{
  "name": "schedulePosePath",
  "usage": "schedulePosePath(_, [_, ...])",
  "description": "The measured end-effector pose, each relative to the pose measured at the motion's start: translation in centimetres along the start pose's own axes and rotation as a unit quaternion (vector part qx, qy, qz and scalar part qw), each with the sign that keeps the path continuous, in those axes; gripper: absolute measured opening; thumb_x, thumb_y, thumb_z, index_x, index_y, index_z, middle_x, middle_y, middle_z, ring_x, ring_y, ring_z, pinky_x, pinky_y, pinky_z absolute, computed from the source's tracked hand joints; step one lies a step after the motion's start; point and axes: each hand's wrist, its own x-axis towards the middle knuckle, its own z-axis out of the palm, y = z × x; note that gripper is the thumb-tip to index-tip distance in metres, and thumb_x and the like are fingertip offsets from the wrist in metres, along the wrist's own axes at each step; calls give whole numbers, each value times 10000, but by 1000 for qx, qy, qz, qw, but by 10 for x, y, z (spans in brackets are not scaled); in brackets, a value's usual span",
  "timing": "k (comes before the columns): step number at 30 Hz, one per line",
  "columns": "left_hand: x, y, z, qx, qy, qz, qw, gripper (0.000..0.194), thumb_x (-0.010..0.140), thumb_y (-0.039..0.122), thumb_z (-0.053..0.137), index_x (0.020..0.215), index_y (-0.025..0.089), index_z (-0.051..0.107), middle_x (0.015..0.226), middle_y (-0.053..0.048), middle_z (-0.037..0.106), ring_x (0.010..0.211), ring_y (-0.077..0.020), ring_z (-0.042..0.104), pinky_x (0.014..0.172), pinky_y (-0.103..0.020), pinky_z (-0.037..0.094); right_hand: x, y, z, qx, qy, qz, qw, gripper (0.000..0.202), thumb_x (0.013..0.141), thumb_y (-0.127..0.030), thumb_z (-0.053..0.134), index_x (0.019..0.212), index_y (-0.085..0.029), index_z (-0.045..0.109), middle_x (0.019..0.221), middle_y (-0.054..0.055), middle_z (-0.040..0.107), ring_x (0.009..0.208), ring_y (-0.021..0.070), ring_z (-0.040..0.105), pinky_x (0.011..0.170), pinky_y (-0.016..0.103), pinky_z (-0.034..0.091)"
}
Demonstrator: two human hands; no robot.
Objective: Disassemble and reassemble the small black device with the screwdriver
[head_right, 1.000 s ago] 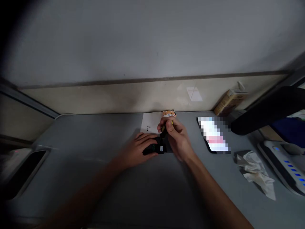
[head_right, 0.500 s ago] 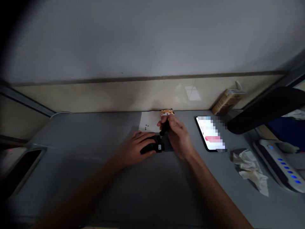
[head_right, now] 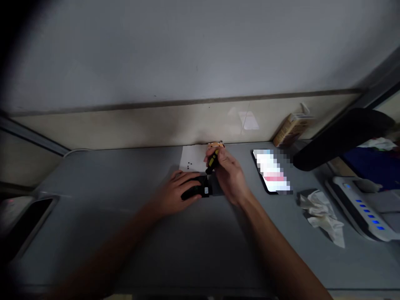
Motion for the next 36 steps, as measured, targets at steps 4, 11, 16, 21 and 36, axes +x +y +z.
schedulePosePath(4, [1, 1, -1, -2, -7, 3, 1000, 242, 1003, 381, 588, 1138, 204, 683, 1294, -102, 695, 1207, -252, 647, 1078, -462, 456, 0, 8, -4, -31, 23, -24, 999, 516, 708, -562, 852, 758, -245, 448, 803, -32, 627, 619, 123, 606, 584, 282, 475])
schedulePosePath(11, [1, 1, -2, -4, -20, -15, 1000, 220, 990, 389, 601, 1120, 228, 675, 1315, -92, 687, 1220, -256, 640, 1095, -481, 442, 3, 10, 0, -13, 3, -38, 999, 486, 859, -752, 564, 878, -267, 585, 602, -54, 452, 534, 130, 471, 553, 292, 414])
schedulePosePath(16, [1, 1, -1, 1, -7, -11, 1000, 238, 985, 392, 605, 1128, 210, 661, 1284, -103, 699, 1207, -259, 647, 1090, -477, 451, 0, 5, 1, 0, 35, -44, 998, 430, 716, -555, 846, 738, -239, 555, 869, -17, 615, 739, 125, 603, 713, 294, 492])
schedulePosePath(21, [1, 1, -2, 3, -12, -1, 1000, 233, 996, 386, 590, 1136, 222, 679, 1301, -92, 691, 1205, -251, 648, 1082, -462, 458, 0, 8, -2, -70, 14, -40, 997, 554, 745, -582, 816, 743, -253, 370, 600, -97, 499, 449, 82, 474, 491, 251, 380])
schedulePosePath(36, [0, -1, 0, -7, -15, -5, 1000, 242, 997, 390, 582, 1138, 222, 685, 1303, -103, 688, 1210, -262, 639, 1086, -488, 444, 1, 4, -6, -73, 28, -52, 996, 589, 719, -533, 857, 705, -246, 342, 606, -94, 463, 416, 68, 434, 453, 253, 318])
